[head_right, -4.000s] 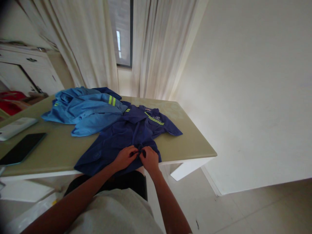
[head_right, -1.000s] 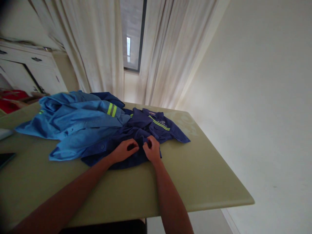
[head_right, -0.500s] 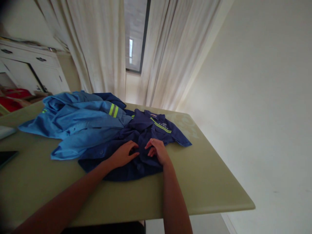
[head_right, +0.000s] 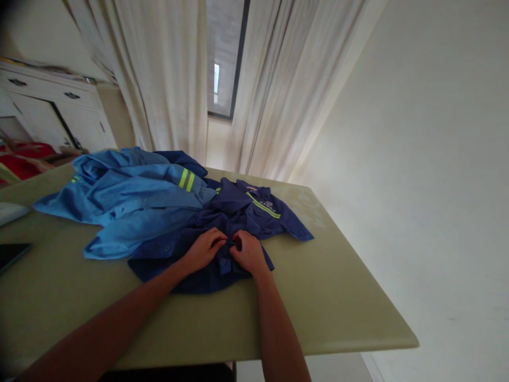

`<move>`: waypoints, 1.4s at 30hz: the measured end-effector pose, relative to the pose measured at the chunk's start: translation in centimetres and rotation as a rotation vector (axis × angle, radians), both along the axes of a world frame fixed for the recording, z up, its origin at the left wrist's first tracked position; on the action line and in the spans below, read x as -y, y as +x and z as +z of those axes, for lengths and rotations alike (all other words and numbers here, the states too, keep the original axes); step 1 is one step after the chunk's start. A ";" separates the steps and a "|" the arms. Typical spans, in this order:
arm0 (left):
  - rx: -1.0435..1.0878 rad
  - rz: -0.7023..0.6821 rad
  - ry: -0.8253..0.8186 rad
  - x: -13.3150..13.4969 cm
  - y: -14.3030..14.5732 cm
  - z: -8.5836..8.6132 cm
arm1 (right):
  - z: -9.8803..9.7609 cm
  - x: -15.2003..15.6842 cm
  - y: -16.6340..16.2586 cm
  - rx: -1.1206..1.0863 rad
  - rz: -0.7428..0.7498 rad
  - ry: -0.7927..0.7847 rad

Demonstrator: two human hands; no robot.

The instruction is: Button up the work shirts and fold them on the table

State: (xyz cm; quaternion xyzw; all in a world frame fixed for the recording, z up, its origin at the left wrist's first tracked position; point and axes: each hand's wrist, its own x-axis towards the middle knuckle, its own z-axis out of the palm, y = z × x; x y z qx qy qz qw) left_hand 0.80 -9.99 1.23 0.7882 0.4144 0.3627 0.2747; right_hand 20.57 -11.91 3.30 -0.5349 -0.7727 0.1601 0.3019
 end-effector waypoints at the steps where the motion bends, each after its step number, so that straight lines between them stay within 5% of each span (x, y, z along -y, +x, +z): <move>1: 0.015 0.006 0.009 0.1 0.0 0.1 | 0.2 0.0 0.0 -0.009 -0.017 0.015; 12: -0.029 -0.016 0.084 0.6 0.0 0.1 | 0.0 0.1 -0.2 -0.087 0.065 0.045; 29: -0.103 -0.033 0.107 0.9 0.3 0.2 | -0.6 -0.1 -0.8 0.070 -0.071 0.099; 42: -0.159 0.037 0.114 0.9 0.2 -0.7 | -1.0 -0.4 -0.9 -0.018 -0.086 0.049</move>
